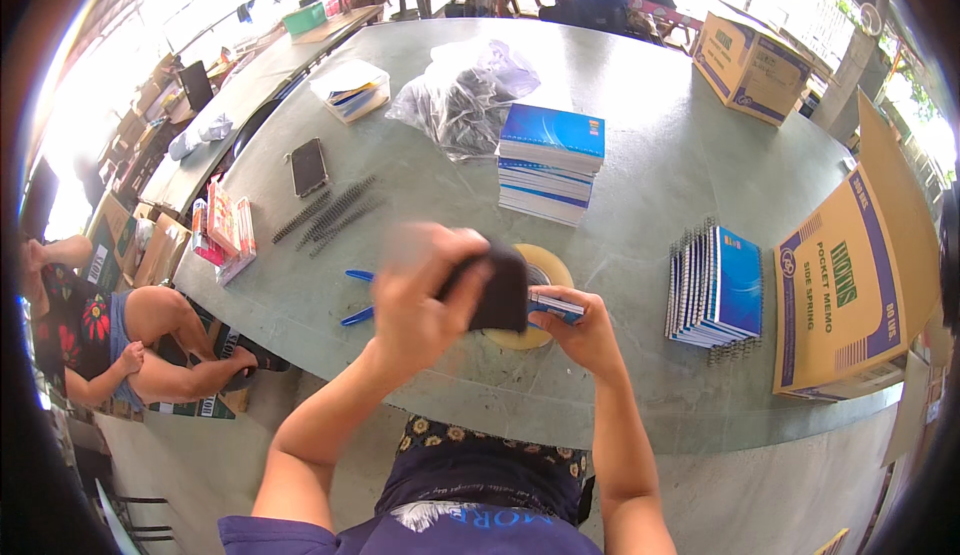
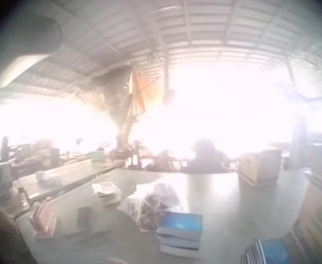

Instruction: The person repeatedly wraps clear packing tape around the spiral-bound edges of small blue notebooks. They pull tape from a roll, press it onto the notebook spine, and place each finished unit into a growing stack on the table.

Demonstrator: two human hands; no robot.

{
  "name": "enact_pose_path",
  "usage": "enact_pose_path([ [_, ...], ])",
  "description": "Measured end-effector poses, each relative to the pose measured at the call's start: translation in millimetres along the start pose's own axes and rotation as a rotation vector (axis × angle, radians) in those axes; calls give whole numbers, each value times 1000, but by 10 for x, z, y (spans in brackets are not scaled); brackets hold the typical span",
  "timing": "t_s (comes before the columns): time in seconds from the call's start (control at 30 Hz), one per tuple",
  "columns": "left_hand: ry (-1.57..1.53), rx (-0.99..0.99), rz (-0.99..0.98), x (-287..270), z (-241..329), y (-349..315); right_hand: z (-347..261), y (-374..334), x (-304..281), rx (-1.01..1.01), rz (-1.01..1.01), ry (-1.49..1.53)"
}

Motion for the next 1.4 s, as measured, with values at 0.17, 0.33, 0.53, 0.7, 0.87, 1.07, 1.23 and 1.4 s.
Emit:
enact_pose_path([
  [0.17, -39, 198, -230, 275, 108, -194, 28, 19, -20, 35, 1, -46],
  [0.33, -69, 109, -468, 378, 96, -369, 26, -29, 23, 5, -50, -20],
  [0.53, 190, 42, -510, 87, -414, -695, 11, 29, 51, -224, -35, 147],
  [0.7, 279, 265, -236, 67, 28, -262, -94, -32, 82, -192, 43, 250],
  [0.87, 237, 354, -401, 375, 6, -61, 101, -177, -94, -184, 172, 50],
  [1.07, 110, 299, -537, 525, 55, -24, 68, -285, -129, -186, 279, -186],
  [1.23, 25, 234, -590, 548, 119, 51, 66, -304, -156, -177, 299, -252],
  [1.4, -126, 224, -570, 630, 113, 21, 93, -302, -157, -193, 323, -243],
])
Point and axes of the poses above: each hand's wrist, its own y-axis towards the middle knuckle, its own x-axis out of the palm, z = x × y, the point moved 3 cm from there along y, towards the middle knuckle, and after that the axes turned 11 degrees about y, right-handed, at the moved point
